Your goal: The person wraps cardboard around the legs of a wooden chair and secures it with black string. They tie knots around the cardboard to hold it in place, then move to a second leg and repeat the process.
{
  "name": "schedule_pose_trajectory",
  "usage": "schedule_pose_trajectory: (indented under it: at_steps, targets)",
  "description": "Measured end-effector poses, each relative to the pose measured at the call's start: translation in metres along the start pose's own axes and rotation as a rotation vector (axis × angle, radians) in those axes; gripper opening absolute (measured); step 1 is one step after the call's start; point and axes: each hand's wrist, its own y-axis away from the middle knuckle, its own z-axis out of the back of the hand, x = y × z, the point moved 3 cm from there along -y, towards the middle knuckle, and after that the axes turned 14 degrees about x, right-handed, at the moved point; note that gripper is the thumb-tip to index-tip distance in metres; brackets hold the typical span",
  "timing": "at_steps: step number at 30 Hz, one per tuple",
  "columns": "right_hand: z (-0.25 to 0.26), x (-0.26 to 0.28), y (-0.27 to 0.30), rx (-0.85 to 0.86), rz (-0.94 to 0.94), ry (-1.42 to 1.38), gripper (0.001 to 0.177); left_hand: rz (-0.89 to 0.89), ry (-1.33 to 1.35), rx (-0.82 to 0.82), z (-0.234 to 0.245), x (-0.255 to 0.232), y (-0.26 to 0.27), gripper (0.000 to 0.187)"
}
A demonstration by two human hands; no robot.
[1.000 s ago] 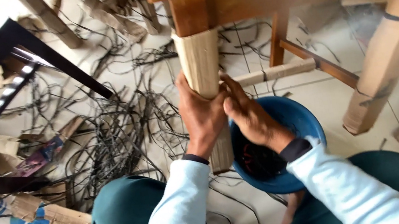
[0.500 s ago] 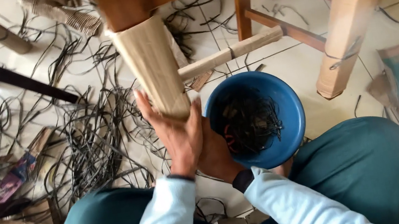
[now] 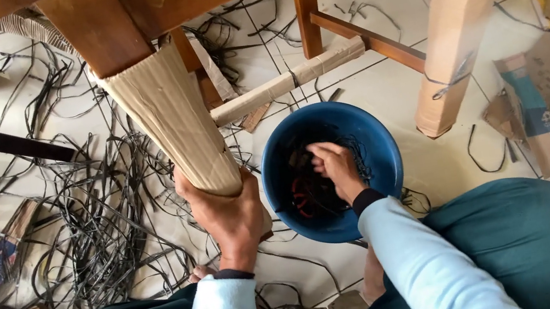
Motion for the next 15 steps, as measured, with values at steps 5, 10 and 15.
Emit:
schedule_pose_trajectory:
  at_steps: [5, 10, 15]
  targets:
    - [0.003, -0.062, -0.053, -0.234, -0.206, 0.182, 0.032, 0.001, -0.029, -0.049, 0.003, -0.011, 0.001, 0.095]
    - [-0.022, -0.076, -0.074, -0.230, -0.165, 0.025, 0.026, 0.046, -0.003, -0.067, 0.001, -0.004, -0.001, 0.097]
    - [-0.003, -0.081, -0.078, -0.160, -0.156, -0.033, 0.026, -0.049, 0.023, -0.077, 0.002, -0.007, -0.003, 0.094]
